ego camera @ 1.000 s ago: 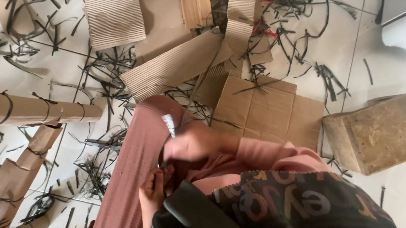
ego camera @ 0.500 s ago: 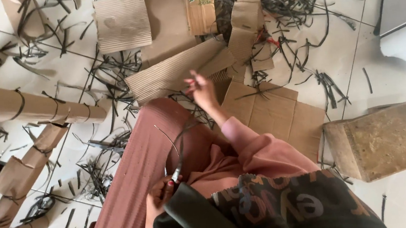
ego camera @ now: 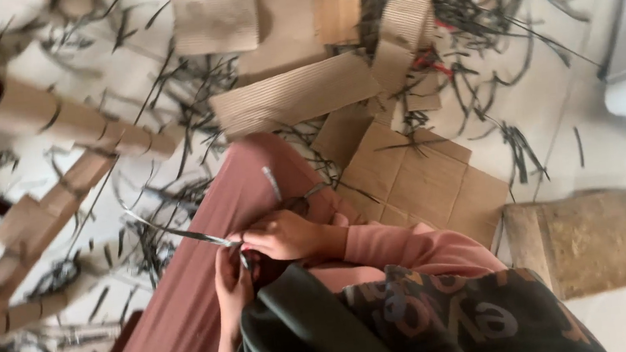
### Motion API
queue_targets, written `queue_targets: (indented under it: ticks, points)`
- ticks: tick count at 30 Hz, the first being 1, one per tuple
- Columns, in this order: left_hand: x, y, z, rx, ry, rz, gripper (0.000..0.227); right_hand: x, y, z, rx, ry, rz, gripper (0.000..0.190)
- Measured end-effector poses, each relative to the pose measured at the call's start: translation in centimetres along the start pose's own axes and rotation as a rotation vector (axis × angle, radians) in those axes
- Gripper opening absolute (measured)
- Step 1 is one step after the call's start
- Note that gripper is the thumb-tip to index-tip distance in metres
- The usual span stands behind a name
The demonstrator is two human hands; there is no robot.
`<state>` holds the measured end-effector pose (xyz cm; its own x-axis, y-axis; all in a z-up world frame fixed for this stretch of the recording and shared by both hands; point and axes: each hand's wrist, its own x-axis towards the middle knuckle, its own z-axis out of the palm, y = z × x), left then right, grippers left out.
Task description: The person places a piece of cardboard on a wooden chair seat and smooths it down. Then the person picks up thin strips of material from the floor and begins weaving them through the chair frame.
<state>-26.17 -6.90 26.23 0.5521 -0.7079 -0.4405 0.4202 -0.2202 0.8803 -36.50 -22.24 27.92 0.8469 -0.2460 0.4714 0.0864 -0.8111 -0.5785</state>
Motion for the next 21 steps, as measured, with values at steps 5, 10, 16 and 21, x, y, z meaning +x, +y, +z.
queue_targets:
  ticks: [5, 10, 16, 21]
  points:
    - [0.2, 0.2, -1.2, 0.009, -0.113, 0.174, 0.029, 0.3, -0.1, 0.6, -0.021, 0.107, 0.012, 0.012]
    - [-1.1, 5.9, -2.4, 0.169, 0.005, 0.187, 0.027, 3.0, 1.3, -0.9, -0.003, 0.144, 0.195, 0.013]
    - [0.4, 9.1, -9.4, 0.611, 0.299, 0.509, 0.025, 10.7, -2.9, -5.8, -0.109, 0.200, 0.003, 0.021]
    - [2.3, 12.1, -10.2, 0.824, 0.216, 0.405, 0.035, 12.0, -3.0, -2.7, -0.209, 0.166, -0.037, 0.018]
